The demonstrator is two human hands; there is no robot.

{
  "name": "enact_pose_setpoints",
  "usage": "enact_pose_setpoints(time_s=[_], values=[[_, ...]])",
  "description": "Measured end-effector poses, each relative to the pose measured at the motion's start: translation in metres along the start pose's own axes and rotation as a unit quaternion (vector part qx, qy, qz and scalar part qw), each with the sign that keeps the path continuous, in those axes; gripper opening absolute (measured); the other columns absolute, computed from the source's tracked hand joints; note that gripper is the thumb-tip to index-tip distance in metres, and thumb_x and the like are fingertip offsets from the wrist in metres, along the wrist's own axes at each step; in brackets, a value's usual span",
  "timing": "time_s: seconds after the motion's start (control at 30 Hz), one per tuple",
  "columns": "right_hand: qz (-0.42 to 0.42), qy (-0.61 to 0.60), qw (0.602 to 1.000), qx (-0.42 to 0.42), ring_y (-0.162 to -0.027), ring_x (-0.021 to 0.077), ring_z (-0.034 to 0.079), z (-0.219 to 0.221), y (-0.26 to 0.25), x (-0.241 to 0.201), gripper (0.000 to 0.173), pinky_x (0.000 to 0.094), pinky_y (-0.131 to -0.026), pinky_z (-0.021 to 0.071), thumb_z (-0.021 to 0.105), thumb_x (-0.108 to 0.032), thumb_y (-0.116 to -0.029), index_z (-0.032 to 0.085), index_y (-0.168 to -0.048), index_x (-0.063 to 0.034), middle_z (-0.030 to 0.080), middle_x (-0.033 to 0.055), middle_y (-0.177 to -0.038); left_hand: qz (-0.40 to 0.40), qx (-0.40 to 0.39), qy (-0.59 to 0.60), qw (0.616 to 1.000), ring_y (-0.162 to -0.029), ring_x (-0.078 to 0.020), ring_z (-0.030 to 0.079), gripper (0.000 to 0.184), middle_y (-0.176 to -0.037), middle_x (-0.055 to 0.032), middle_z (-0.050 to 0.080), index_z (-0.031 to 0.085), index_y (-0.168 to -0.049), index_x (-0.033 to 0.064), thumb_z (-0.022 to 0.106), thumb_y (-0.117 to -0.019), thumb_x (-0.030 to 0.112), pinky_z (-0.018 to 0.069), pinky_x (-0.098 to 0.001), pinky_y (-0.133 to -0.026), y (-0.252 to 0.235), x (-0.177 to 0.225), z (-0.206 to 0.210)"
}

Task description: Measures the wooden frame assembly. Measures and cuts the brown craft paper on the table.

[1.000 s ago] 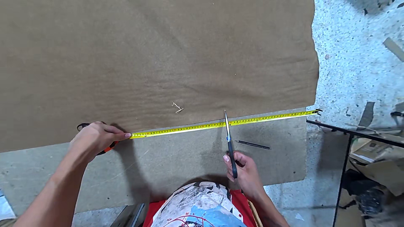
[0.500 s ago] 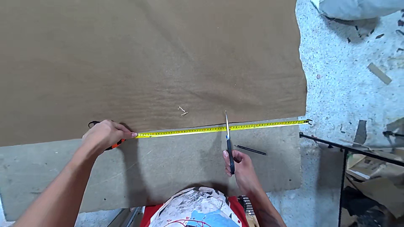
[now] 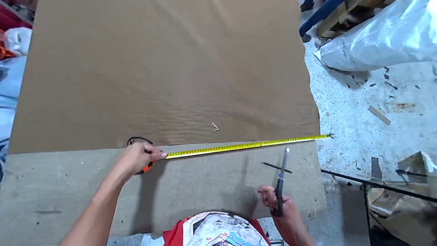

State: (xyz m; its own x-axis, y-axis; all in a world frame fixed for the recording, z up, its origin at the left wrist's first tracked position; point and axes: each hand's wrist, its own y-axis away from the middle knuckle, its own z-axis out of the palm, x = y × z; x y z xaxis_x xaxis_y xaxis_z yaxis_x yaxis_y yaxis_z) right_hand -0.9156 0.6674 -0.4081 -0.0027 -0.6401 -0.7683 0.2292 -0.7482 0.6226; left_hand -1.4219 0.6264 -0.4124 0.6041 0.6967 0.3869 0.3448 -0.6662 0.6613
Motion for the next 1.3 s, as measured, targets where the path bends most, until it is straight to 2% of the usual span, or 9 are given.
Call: enact_pose_setpoints(time_s=[0.07, 0.17, 0.23, 0.4, 0.6, 0.9, 1.0, 1.13, 1.3], values=[[-0.016, -0.012, 0.995, 0.099, -0.079, 0.0175, 0.066, 0.016, 0.012, 0.0, 0.032, 0.0317, -0.072, 0.0561, 0.061, -0.025, -0.1033, 0.074, -0.106, 0.0038, 0.072, 0.0132, -0.094, 0.024, 0.015, 0.046, 0.999, -0.093, -0.0212, 0.07, 0.015, -0.099, 0.0009, 0.075, 0.081, -0.09, 0.023, 0.08, -0.0901, 0.038, 0.0573, -0.0577, -0.082, 0.022, -0.023, 0.0], [-0.04, -0.1, 0.984, 0.143, -0.114, 0.033, 0.069, 0.046, 0.009, -0.002, 0.041, 0.0469, -0.097, 0.0589, 0.043, -0.019, -0.1108, 0.053, -0.141, 0.0069, 0.063, 0.022, -0.137, 0.021, 0.033, 0.087, 0.995, -0.093, -0.0203, 0.071, 0.011, -0.1, -0.0002, 0.076, 0.081, -0.091, 0.0212, 0.081, -0.0899, 0.032, 0.058, -0.0554, -0.083, 0.039, -0.07, -0.017], [-0.077, -0.136, 0.97, 0.184, -0.114, 0.0333, 0.069, 0.072, -0.006, 0.0, 0.044, 0.048, -0.097, 0.0598, 0.047, -0.015, -0.1093, 0.044, -0.15, 0.0026, 0.062, 0.0219, -0.137, 0.023, 0.043, 0.091, 0.995, -0.094, -0.0211, 0.072, 0.012, -0.102, -0.002, 0.076, 0.081, -0.094, 0.0192, 0.083, -0.0884, 0.03, 0.0581, -0.0547, -0.083, 0.04, -0.11, -0.036], [-0.174, -0.076, 0.916, 0.354, -0.091, 0.022, 0.077, 0.103, -0.055, 0.005, 0.047, 0.0389, -0.084, 0.0649, 0.073, -0.015, -0.0963, 0.06, -0.14, -0.0056, 0.076, 0.0105, -0.11, 0.024, 0.081, 0.028, 0.996, -0.1, -0.0294, 0.07, 0.022, -0.106, -0.0122, 0.075, 0.08, -0.099, 0.0106, 0.081, -0.0899, 0.03, 0.0533, -0.0602, -0.09, 0.017, -0.181, -0.091], [-0.137, 0.032, 0.89, 0.434, -0.101, 0.0149, 0.074, 0.116, -0.087, 0.024, 0.032, 0.0416, -0.088, 0.0623, 0.079, -0.023, -0.0927, 0.072, -0.122, -0.0134, 0.076, 0.001, -0.115, 0.005, 0.065, -0.063, 0.996, -0.099, -0.0333, 0.07, 0.032, -0.103, -0.0136, 0.075, 0.08, -0.1, 0.0156, 0.08, -0.0882, 0.046, 0.0523, -0.0649, -0.089, -0.02, -0.212, -0.12], [-0.118, 0.164, 0.89, 0.41, -0.091, 0.0183, 0.072, 0.103, -0.119, 0.011, 0.02, 0.0515, -0.077, 0.0585, 0.082, -0.033, -0.0891, 0.079, -0.103, -0.0193, 0.077, -0.0009, -0.11, 0.044, 0.016, -0.038, 0.998, -0.104, -0.0253, 0.07, 0.031, -0.112, -0.0083, 0.074, 0.08, -0.094, 0.0138, 0.08, -0.0863, 0.044, 0.0551, -0.0566, -0.093, -0.01, -0.133, -0.09], [-0.119, 0.195, 0.888, 0.398, -0.083, 0.0198, 0.07, 0.095, -0.125, 0.004, 0.012, 0.0511, -0.069, 0.0582, 0.083, -0.019, -0.0864, 0.08, -0.098, -0.0173, 0.075, 0.0015, -0.102, 0.049, 0.019, -0.035, 0.998, -0.108, -0.0253, 0.067, 0.031, -0.112, -0.0121, 0.073, 0.079, -0.092, 0.0101, 0.08, -0.0872, 0.04, 0.0544, -0.0504, -0.096, -0.021, -0.14, -0.078], [-0.209, 0.21, 0.89, 0.348, -0.101, 0.0109, 0.073, 0.095, -0.134, 0.001, 0.011, 0.0375, -0.086, 0.0638, 0.08, -0.01, -0.0867, 0.08, -0.097, -0.0144, 0.074, -0.0032, -0.121, 0.063, 0.007, -0.016, 0.998, -0.111, -0.0228, 0.066, 0.033, -0.111, -0.0153, 0.072, 0.078, -0.092, 0.0033, 0.078, -0.0902, 0.036, 0.0532, -0.0422, -0.1, -0.028, -0.154, -0.079], [-0.258, 0.229, 0.869, 0.354, -0.103, 0.0114, 0.072, 0.091, -0.148, 0.008, 0.007, 0.0332, -0.087, 0.062, 0.08, -0.008, -0.084, 0.079, -0.09, -0.0108, 0.076, 0.0007, -0.113, 0.034, 0.001, -0.014, 0.999, -0.11, -0.0229, 0.065, 0.033, -0.111, -0.0161, 0.071, 0.077, -0.091, 0.0021, 0.078, -0.0905, 0.035, 0.0536, -0.0421, -0.098, -0.025, -0.145, -0.081]])
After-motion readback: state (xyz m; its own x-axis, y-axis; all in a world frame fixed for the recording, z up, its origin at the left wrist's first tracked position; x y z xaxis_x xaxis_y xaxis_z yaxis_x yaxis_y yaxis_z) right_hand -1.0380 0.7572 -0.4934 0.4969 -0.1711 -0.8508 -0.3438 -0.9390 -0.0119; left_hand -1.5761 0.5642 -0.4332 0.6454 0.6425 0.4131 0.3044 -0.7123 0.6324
